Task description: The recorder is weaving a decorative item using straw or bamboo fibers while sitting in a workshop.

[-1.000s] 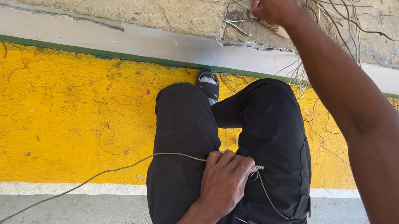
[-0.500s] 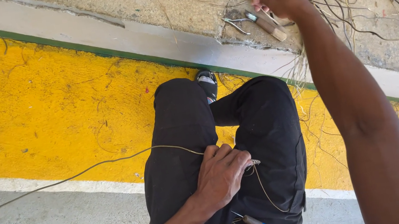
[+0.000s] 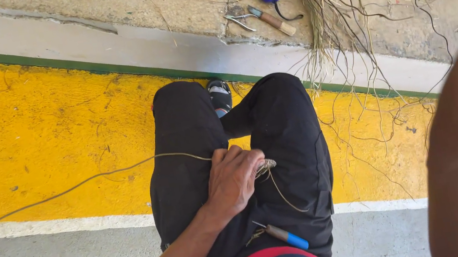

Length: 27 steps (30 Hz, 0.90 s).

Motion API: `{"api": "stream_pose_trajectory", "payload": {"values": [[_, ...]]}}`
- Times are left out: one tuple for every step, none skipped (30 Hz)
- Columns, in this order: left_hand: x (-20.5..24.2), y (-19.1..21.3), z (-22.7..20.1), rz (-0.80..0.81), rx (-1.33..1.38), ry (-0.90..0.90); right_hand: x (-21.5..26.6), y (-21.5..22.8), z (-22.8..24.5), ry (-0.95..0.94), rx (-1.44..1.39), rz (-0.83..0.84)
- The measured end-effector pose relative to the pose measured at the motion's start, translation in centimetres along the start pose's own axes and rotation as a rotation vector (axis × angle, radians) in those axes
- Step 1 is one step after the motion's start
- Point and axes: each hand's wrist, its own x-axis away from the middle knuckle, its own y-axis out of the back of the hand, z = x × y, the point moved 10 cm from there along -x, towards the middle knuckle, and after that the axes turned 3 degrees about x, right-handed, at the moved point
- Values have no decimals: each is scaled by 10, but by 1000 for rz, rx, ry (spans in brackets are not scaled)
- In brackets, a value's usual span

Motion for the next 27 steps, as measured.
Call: {"api": "stream_pose_trajectory", "payload": {"values": [[-2, 3, -1, -15, 15, 19, 13, 14, 7, 21, -9, 15], [-5, 5, 0, -30, 27, 32, 28, 29, 13, 45, -19, 24], [-4, 2, 1, -25, 26, 27, 46, 18, 33, 69, -29, 33], [-3, 3, -2, -37, 26, 2, 64, 4, 54, 90, -39, 50], [-1, 3, -3, -50, 27, -23, 82, -12, 76, 110, -50, 66], [0, 1, -2, -40, 29, -1, 101, -66, 86, 120, -68, 97], [2, 1, -2, -44, 43, -1, 123, -119, 103, 129, -87, 128], [1, 3, 0, -54, 49, -9, 139, -167, 131, 151, -107, 156], [3, 3, -1, -50, 42, 6, 160, -213, 135, 148, -119, 168], [3, 5, -1, -64, 82, -2, 179, -273, 118, -95, -147, 298], [3, 8, -1, -77, 122, -10, 206, -331, 104, -337, -171, 429], [4, 9, 1, -86, 110, 4, 215, -348, 103, -329, -174, 447], [5, 10, -2, -104, 100, -26, 224, -366, 102, -321, -187, 473], [5, 11, -4, -111, 92, -60, 235, -383, 102, -317, -208, 491], [4, 14, -9, -110, 80, -52, 242, -386, 104, -312, -217, 501], [-1, 13, -7, -60, 96, 16, 248, -385, 104, -327, -198, 489], [-6, 11, -4, -10, 112, 84, 253, -384, 103, -342, -179, 477], [-4, 6, -1, 2, 112, 86, 265, -375, 103, -348, -189, 473], [-3, 3, 5, 2, 86, 108, 277, -366, 98, -392, -137, 466], [-2, -2, 10, 0, 64, 133, 290, -354, 92, -438, -82, 460], [0, -7, 11, 10, 67, 136, 307, -339, 79, -446, -89, 460], [1, -6, 13, -18, 94, 122, 319, -325, 72, -382, -44, 462], [2, -5, 15, -46, 121, 108, 331, -311, 64, -317, 1, 464], [1, -5, 16, -41, 121, 111, 343, -296, 59, -321, -3, 465], [0, -2, 15, -59, 123, 101, 358, -278, 42, -430, 103, 453], [-1, 0, 14, -76, 127, 87, 375, -257, 26, -539, 210, 433], [1, -4, 16, -70, 129, 87, 392, -241, 5, -544, 207, 431]]}}
